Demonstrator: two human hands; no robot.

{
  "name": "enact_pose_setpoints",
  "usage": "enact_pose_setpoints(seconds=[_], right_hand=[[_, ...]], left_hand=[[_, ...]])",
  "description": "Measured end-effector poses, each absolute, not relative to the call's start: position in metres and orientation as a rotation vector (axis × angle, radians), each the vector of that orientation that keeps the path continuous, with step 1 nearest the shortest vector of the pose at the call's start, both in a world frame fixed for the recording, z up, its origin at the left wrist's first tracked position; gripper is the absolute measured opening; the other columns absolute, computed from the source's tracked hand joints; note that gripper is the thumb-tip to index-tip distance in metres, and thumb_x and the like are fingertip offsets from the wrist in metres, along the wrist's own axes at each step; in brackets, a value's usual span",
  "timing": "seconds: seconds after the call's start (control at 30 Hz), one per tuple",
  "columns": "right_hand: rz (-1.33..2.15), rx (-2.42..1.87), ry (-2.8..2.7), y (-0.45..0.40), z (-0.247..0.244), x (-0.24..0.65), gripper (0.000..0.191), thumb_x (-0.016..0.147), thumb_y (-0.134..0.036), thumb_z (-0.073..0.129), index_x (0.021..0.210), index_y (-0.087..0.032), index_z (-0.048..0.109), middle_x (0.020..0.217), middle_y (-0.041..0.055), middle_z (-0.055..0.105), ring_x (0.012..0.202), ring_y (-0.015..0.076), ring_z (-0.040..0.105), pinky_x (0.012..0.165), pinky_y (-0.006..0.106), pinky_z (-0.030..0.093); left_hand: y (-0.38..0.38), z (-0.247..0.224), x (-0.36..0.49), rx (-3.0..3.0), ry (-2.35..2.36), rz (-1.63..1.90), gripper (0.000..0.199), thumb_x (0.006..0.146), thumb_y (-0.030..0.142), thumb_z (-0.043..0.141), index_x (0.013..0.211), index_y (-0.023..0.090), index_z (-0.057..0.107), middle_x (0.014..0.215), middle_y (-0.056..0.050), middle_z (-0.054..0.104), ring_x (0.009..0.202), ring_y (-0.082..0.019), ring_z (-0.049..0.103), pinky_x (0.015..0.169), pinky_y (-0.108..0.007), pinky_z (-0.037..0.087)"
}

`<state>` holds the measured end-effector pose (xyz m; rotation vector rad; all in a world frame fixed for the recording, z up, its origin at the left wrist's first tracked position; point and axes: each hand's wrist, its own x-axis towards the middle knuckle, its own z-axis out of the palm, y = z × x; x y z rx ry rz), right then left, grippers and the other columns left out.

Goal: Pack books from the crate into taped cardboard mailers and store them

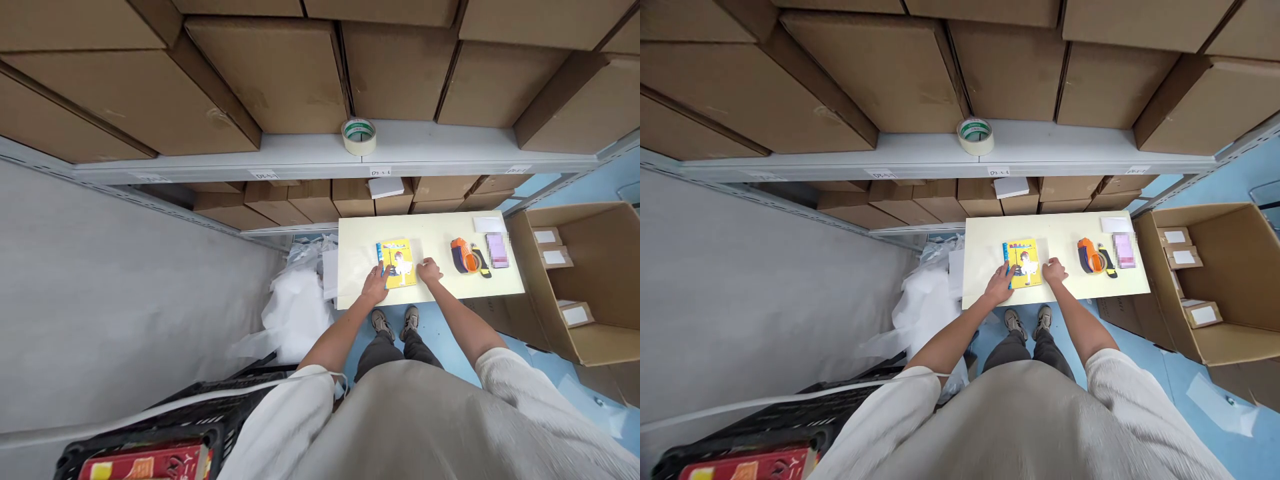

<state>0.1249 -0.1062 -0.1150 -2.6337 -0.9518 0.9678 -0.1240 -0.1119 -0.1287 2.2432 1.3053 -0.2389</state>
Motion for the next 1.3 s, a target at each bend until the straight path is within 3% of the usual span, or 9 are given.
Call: enact_pose_setpoints(seconds=[0.13,0.27,0.33,0.53,0.9,1.0,1.13,1.3], right_hand=[[0.792,-2.567,-1.119,-0.108,-0.109,0.122,0.013,0.094,-0.028,0.058,0.105,-0.023,0.062,0.118,0.0133,0.066,0.115,0.0313,0.061,0.099,0.045,0.046],[0.927,-2.501,-0.982,-0.108,-0.107,0.124,0.007,0.098,-0.022,0.053,0.102,-0.025,0.058,0.097,0.0075,0.067,0.088,0.0254,0.063,0.082,0.035,0.048],[0.929,-2.468,-0.949,-0.108,-0.106,0.126,0.006,0.098,-0.022,0.053,0.1,-0.025,0.057,0.094,0.0063,0.067,0.084,0.0243,0.062,0.079,0.033,0.048],[0.912,-2.441,-0.927,-0.108,-0.104,0.131,0.007,0.098,-0.024,0.054,0.102,-0.024,0.06,0.098,0.0084,0.071,0.09,0.0255,0.066,0.084,0.033,0.049],[0.896,-2.435,-0.967,-0.11,-0.083,0.126,0.018,0.098,-0.026,0.049,0.108,-0.024,0.064,0.104,0.0101,0.075,0.1,0.0273,0.068,0.086,0.032,0.05],[0.877,-2.336,-1.079,-0.113,-0.073,0.114,0.018,0.098,-0.026,0.048,0.108,-0.024,0.063,0.105,0.0092,0.076,0.097,0.0255,0.068,0.085,0.03,0.05],[0.945,-2.173,-1.291,-0.113,-0.069,0.082,0.016,0.097,-0.028,0.051,0.106,-0.025,0.064,0.098,0.0043,0.075,0.09,0.023,0.069,0.078,0.029,0.048],[1.053,-2.143,-1.453,-0.105,-0.081,0.037,0.011,0.095,-0.023,0.057,0.1,-0.026,0.067,0.093,0.0009,0.077,0.088,0.0206,0.07,0.075,0.026,0.047]], left_hand=[[-0.114,-0.119,-0.124,2.297,1.317,-0.283,0.095,0.089,0.032,0.07,0.174,0.024,0.028,0.185,-0.016,0.014,0.162,-0.04,0.032,0.129,-0.052,0.031],[-0.115,-0.11,-0.126,2.338,1.346,-0.348,0.096,0.09,0.038,0.066,0.176,0.022,0.026,0.184,-0.015,0.018,0.162,-0.043,0.032,0.132,-0.06,0.02],[-0.115,-0.107,-0.127,2.352,1.347,-0.379,0.097,0.09,0.04,0.064,0.176,0.022,0.024,0.184,-0.014,0.018,0.162,-0.044,0.032,0.133,-0.063,0.016],[-0.115,-0.106,-0.136,2.317,1.383,-0.399,0.104,0.087,0.039,0.063,0.178,0.023,0.014,0.184,-0.014,0.019,0.161,-0.047,0.031,0.134,-0.068,0.005],[-0.118,-0.108,-0.162,2.186,1.451,-0.302,0.11,0.084,0.035,0.066,0.179,0.023,0.013,0.184,-0.013,0.02,0.162,-0.05,0.027,0.134,-0.07,-0.003],[-0.118,-0.107,-0.163,2.18,1.455,-0.334,0.107,0.085,0.034,0.067,0.178,0.022,0.016,0.184,-0.014,0.017,0.163,-0.048,0.027,0.135,-0.068,-0.001],[-0.115,-0.106,-0.162,2.1,1.423,-0.321,0.106,0.082,0.029,0.07,0.176,0.022,0.021,0.185,-0.014,0.011,0.165,-0.044,0.025,0.136,-0.063,0.012],[-0.108,-0.106,-0.16,2.017,1.443,-0.178,0.095,0.087,0.02,0.06,0.175,0.019,0.022,0.183,-0.016,0.024,0.164,-0.035,0.033,0.133,-0.052,0.03]])
